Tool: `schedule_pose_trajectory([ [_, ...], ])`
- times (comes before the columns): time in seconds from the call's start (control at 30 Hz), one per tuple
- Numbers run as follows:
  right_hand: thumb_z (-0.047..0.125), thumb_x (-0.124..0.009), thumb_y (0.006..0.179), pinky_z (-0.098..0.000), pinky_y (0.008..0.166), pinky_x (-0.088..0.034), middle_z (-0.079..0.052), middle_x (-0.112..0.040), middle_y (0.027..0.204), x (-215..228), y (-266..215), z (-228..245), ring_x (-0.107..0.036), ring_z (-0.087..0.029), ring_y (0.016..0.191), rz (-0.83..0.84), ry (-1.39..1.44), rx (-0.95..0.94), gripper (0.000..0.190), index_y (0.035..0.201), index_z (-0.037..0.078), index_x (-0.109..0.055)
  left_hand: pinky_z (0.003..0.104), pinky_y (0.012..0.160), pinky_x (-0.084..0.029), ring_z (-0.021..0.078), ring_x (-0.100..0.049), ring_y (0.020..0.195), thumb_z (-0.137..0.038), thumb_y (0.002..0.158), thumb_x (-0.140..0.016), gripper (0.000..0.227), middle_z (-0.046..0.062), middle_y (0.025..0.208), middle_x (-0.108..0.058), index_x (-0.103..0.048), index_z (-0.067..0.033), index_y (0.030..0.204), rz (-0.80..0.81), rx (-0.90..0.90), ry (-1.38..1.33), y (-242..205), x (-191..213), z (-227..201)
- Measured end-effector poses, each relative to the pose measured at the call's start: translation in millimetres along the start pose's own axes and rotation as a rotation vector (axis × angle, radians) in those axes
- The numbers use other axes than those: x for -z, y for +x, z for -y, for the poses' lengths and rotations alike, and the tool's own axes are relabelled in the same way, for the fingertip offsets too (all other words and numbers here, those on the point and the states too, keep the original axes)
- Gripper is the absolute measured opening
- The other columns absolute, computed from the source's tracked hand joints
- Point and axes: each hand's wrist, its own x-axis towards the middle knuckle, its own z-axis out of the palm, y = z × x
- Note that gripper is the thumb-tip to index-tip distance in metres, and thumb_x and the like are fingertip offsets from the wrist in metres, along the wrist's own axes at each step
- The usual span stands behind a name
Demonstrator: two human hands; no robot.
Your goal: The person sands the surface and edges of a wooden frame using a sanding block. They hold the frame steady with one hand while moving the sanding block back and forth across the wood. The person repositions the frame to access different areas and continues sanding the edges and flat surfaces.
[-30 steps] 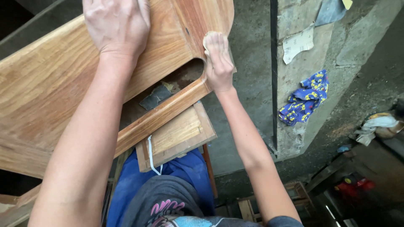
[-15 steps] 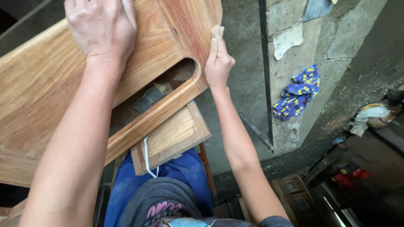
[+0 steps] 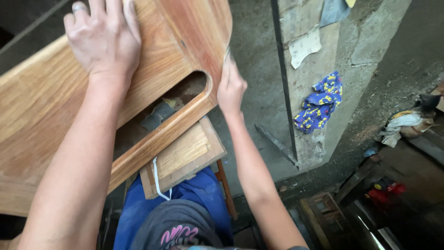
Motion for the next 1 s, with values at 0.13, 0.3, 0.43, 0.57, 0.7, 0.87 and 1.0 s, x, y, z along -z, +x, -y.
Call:
schedule_pose_trajectory([
  [0.13, 0.015, -0.037, 0.092, -0.0273, 0.074, -0.047, -0.011, -0.056, 0.11, 15, -38, -17, -0.06, -0.021, 0.094, 0.082, 0.002, 0.005, 0.029, 0.115, 0.001, -0.048, 0.03, 0.05, -0.035, 0.0189, -0.045, 0.061, -0.038, 0.099, -0.046, 0.028, 0.001, 0.072, -0.046, -0.049, -0.0176, 0.079, 0.054, -0.019, 0.01, 0, 3, -1],
  [0.3, 0.006, -0.041, 0.09, -0.0295, 0.082, -0.047, -0.011, -0.057, 0.109, -6, 8, -5, -0.058, -0.022, 0.099, -0.006, 0.035, 0.107, 0.024, 0.111, 0.001, -0.052, 0.029, 0.05, -0.035, 0.0171, -0.044, 0.061, -0.039, 0.1, -0.042, 0.031, -0.001, 0.071, -0.044, -0.046, -0.0183, 0.078, 0.049, -0.033, 0.058, 1, 0, -1],
  [0.43, 0.018, -0.037, 0.09, -0.0309, 0.074, -0.049, -0.012, -0.062, 0.099, -2, 8, 1, -0.063, -0.024, 0.085, 0.012, 0.07, -0.062, 0.028, 0.105, 0.0, -0.053, 0.03, 0.049, -0.035, 0.0176, -0.045, 0.06, -0.04, 0.1, -0.042, 0.031, -0.001, 0.072, -0.046, -0.046, -0.0182, 0.078, 0.08, -0.051, 0.066, 1, 3, 0],
  [0.57, 0.022, -0.03, 0.091, -0.0335, 0.072, -0.044, -0.012, -0.062, 0.096, 2, -43, -11, -0.061, -0.028, 0.085, 0.012, -0.041, -0.286, 0.033, 0.107, 0.006, -0.054, 0.029, 0.048, -0.036, 0.0168, -0.046, 0.059, -0.039, 0.098, -0.045, 0.029, -0.002, 0.071, -0.046, -0.047, -0.0182, 0.078, 0.07, -0.058, 0.086, 1, 1, 0],
  [0.7, 0.025, -0.036, 0.085, -0.0305, 0.066, -0.046, -0.011, -0.065, 0.08, 33, -64, -15, -0.064, -0.02, 0.072, 0.152, 0.083, -0.368, 0.033, 0.098, 0.006, -0.059, 0.032, 0.049, -0.037, 0.0202, -0.048, 0.061, -0.039, 0.095, -0.051, 0.027, 0.001, 0.071, -0.048, -0.049, -0.0177, 0.079, 0.086, -0.037, 0.024, -5, 4, 0],
  [0.87, 0.029, -0.042, 0.085, -0.0202, 0.062, -0.048, -0.007, -0.063, 0.057, 81, -25, -1, -0.064, -0.012, 0.055, 0.119, 0.261, -0.541, 0.03, 0.094, 0.007, -0.061, 0.045, 0.079, -0.032, 0.0354, -0.044, 0.079, -0.003, 0.075, -0.059, 0.018, 0.02, 0.087, -0.047, -0.054, -0.0003, 0.092, -0.062, -0.027, -0.415, 8, 31, -1],
  [1.0, 0.016, -0.049, 0.082, -0.0168, 0.038, -0.039, -0.01, -0.054, 0.053, 70, -25, -2, -0.044, -0.007, 0.035, 0.154, 0.63, -0.718, 0.023, 0.091, -0.002, -0.058, 0.043, 0.069, -0.042, 0.0355, -0.049, 0.077, -0.001, 0.084, -0.047, 0.016, 0.02, 0.09, -0.05, -0.05, 0.0031, 0.099, -0.202, 0.031, -0.666, -31, 73, -31],
])
